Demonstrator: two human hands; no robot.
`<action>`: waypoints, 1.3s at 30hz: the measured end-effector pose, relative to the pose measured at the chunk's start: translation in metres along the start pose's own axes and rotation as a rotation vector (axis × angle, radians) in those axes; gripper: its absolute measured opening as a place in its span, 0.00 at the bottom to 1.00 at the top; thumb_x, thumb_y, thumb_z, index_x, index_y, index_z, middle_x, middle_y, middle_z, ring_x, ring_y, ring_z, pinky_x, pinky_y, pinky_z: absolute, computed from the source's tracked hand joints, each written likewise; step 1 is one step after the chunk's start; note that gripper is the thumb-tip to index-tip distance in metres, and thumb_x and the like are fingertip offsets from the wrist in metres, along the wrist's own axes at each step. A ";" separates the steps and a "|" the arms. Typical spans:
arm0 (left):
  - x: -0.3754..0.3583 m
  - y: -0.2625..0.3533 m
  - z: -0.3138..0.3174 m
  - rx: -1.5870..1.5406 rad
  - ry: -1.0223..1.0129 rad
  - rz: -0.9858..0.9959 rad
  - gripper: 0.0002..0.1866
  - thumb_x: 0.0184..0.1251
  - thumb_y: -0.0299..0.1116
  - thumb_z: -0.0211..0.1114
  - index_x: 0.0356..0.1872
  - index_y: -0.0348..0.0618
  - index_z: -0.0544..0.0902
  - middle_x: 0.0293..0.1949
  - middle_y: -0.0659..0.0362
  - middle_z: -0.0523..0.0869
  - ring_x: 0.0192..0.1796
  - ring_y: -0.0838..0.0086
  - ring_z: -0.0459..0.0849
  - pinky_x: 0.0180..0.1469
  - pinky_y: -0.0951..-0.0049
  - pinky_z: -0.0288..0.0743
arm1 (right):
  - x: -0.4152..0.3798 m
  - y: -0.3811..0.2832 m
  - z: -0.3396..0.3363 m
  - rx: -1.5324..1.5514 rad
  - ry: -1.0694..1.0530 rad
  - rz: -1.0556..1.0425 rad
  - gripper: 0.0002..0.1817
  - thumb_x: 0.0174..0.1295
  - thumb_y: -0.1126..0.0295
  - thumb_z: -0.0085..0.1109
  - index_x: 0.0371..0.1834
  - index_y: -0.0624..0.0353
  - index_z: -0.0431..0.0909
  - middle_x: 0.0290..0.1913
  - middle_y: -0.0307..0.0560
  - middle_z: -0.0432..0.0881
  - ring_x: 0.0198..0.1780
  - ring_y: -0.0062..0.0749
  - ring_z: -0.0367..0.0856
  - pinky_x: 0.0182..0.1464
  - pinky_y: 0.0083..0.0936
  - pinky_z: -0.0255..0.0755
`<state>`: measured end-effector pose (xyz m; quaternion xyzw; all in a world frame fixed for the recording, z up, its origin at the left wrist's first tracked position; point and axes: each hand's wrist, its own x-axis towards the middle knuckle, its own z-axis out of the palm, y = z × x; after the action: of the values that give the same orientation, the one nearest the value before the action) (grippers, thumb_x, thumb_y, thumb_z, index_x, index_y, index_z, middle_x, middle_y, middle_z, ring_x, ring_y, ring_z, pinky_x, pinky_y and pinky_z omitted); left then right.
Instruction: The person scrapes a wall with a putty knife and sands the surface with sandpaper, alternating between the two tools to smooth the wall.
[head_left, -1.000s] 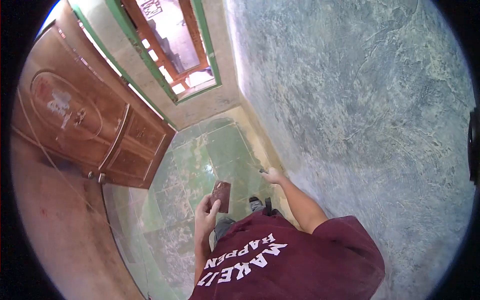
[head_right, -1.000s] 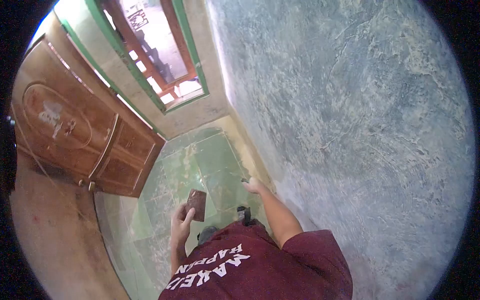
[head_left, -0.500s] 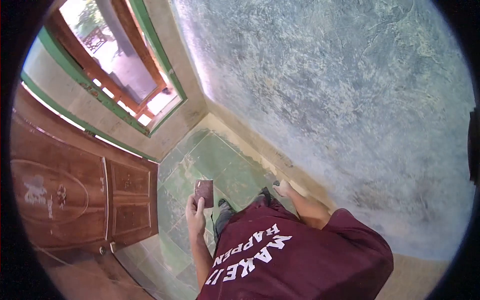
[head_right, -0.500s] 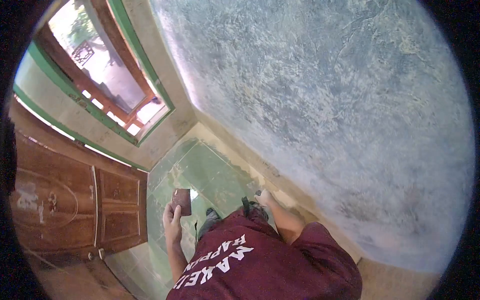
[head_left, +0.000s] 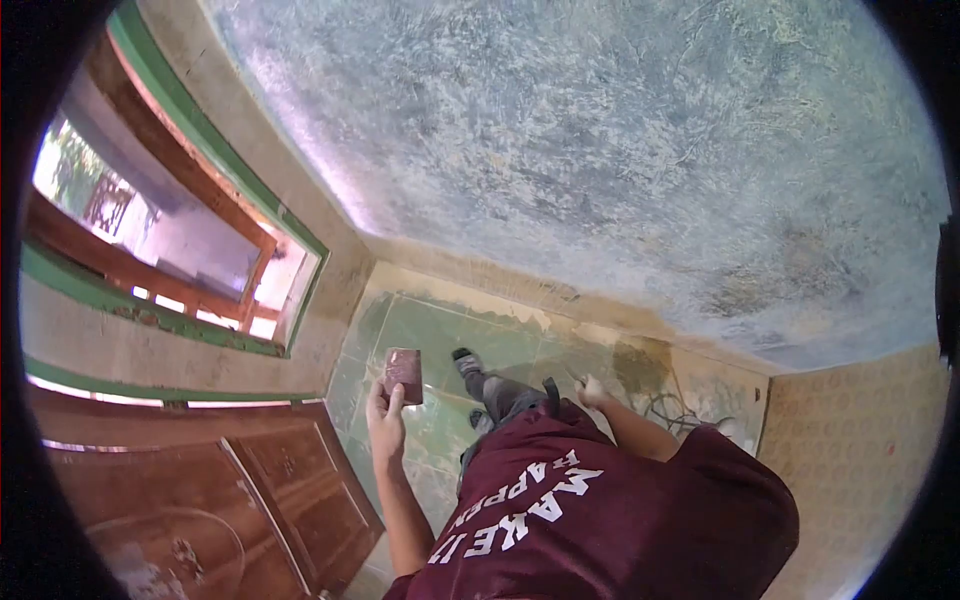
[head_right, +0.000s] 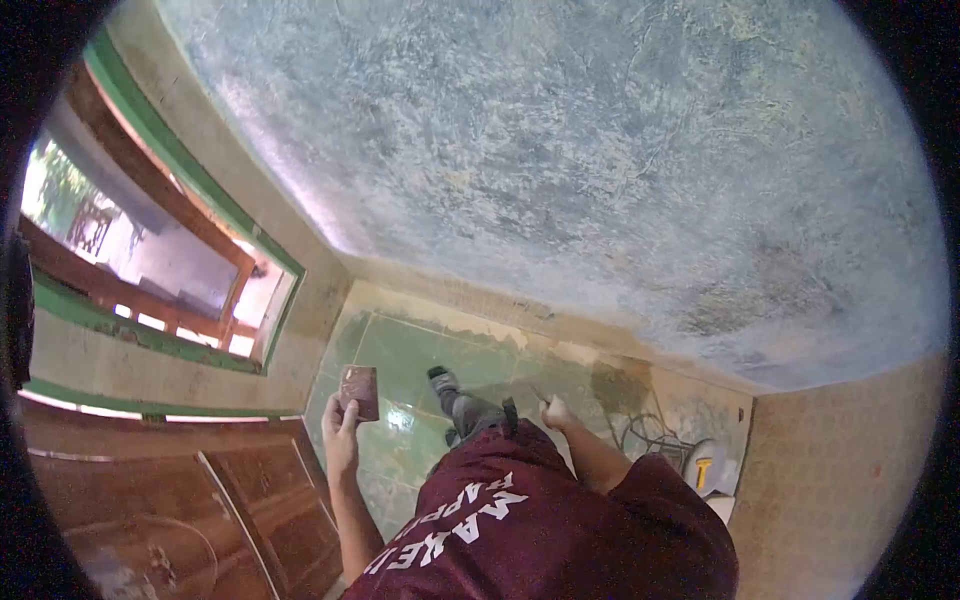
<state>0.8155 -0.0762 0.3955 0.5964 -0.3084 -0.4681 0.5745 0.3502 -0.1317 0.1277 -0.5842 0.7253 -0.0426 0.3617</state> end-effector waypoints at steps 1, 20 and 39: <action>0.016 -0.009 -0.001 0.005 -0.019 -0.012 0.12 0.79 0.29 0.59 0.57 0.33 0.78 0.48 0.59 0.85 0.49 0.77 0.82 0.55 0.73 0.75 | -0.012 -0.019 -0.017 0.109 -0.258 0.184 0.24 0.73 0.55 0.50 0.60 0.61 0.80 0.33 0.59 0.86 0.31 0.44 0.86 0.36 0.40 0.78; 0.220 0.110 -0.048 0.273 -0.165 0.183 0.18 0.69 0.20 0.57 0.59 0.38 0.80 0.54 0.57 0.84 0.57 0.70 0.82 0.63 0.69 0.74 | 0.163 -0.352 0.045 0.658 0.545 -0.390 0.25 0.76 0.60 0.57 0.74 0.51 0.72 0.48 0.66 0.86 0.42 0.61 0.86 0.47 0.42 0.79; 0.436 0.154 -0.048 0.361 -1.050 0.015 0.12 0.81 0.32 0.57 0.46 0.34 0.84 0.38 0.54 0.89 0.45 0.72 0.85 0.55 0.71 0.75 | 0.171 -0.607 -0.038 0.948 1.216 -0.077 0.27 0.82 0.58 0.46 0.79 0.55 0.65 0.62 0.72 0.79 0.60 0.66 0.81 0.58 0.43 0.75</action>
<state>1.0474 -0.4757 0.4520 0.3700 -0.6331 -0.6379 0.2356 0.8142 -0.4864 0.3686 -0.2653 0.6800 -0.6747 0.1095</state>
